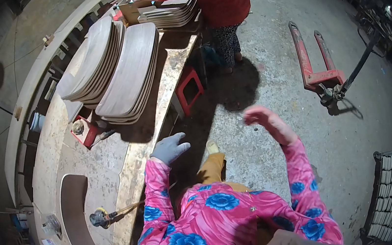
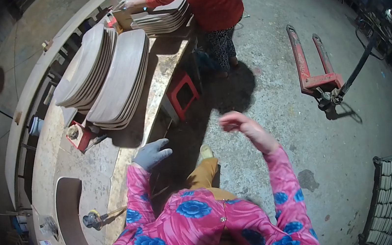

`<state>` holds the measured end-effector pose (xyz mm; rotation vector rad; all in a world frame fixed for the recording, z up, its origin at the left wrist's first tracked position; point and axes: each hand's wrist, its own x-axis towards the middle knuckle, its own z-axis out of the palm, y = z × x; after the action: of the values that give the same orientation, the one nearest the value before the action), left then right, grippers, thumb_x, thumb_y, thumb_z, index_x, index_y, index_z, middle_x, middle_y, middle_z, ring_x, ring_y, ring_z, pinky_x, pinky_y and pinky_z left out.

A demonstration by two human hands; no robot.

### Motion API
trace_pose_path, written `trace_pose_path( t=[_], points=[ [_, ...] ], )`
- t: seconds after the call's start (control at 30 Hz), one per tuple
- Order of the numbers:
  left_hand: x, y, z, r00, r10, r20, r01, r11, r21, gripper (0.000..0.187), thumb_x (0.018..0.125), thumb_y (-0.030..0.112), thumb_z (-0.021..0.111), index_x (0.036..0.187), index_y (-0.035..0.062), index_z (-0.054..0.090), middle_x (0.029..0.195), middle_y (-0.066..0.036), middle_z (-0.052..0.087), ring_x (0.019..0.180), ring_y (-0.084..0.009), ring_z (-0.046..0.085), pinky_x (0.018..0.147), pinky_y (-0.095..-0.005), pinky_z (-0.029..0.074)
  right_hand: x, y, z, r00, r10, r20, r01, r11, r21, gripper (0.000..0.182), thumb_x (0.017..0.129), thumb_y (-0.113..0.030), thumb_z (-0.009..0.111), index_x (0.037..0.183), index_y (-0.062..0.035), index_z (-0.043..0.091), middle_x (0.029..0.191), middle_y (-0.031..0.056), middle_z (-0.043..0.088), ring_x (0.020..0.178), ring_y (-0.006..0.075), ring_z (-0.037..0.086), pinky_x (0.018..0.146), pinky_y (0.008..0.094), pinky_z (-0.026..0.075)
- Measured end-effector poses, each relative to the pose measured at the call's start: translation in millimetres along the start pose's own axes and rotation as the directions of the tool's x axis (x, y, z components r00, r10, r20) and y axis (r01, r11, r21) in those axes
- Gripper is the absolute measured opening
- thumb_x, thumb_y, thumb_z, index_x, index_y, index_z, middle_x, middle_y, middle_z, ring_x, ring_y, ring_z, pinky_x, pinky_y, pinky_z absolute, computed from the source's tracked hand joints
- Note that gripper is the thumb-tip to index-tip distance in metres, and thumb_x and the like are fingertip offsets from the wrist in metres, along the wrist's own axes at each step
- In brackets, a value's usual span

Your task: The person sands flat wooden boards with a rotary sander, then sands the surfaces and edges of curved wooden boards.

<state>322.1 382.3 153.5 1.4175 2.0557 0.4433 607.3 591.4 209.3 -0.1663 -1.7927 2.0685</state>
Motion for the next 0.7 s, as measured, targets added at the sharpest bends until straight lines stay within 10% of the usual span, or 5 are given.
trace_pose_path(
  t=[0.13, 0.27, 0.7],
  points=[
    [38, -14, -30, 0.968, -0.020, -0.249, 0.003, 0.998, -0.067, 0.057, 0.084, 0.043, 0.058, 0.125, 0.0035, 0.054, 0.118, -0.019, 0.059, 0.109, -0.0332, 0.057, 0.093, -0.0397, 0.044, 112, -73, 46, 0.775, -0.263, 0.575, 0.341, 0.940, -0.029, 0.062, 0.083, -0.053, 0.058, 0.118, -0.0017, 0.059, 0.116, 0.0112, 0.051, 0.111, 0.0247, 0.049, 0.098, 0.0370, 0.036],
    [97, -52, -47, 0.870, -0.131, -0.475, 0.029, 0.976, -0.216, 0.049, 0.084, 0.033, 0.062, 0.121, 0.0016, 0.056, 0.117, -0.020, 0.060, 0.108, -0.0337, 0.058, 0.091, -0.0376, 0.046, 192, -86, 63, 0.506, -0.498, 0.704, 0.288, 0.867, 0.407, 0.080, 0.082, -0.068, 0.050, 0.122, 0.0002, 0.057, 0.122, 0.0171, 0.045, 0.114, 0.0285, 0.046, 0.100, 0.0372, 0.034],
    [275, -89, -137, 0.560, -0.308, -0.769, 0.086, 0.945, -0.316, 0.041, 0.086, 0.016, 0.063, 0.124, 0.0022, 0.054, 0.121, -0.015, 0.059, 0.111, -0.0249, 0.058, 0.091, -0.0325, 0.047, 368, -64, -26, 0.564, -0.430, 0.705, 0.055, 0.872, 0.487, 0.073, 0.079, -0.063, 0.056, 0.114, 0.0007, 0.058, 0.113, 0.0157, 0.047, 0.104, 0.0262, 0.048, 0.092, 0.0352, 0.037]
  ],
)
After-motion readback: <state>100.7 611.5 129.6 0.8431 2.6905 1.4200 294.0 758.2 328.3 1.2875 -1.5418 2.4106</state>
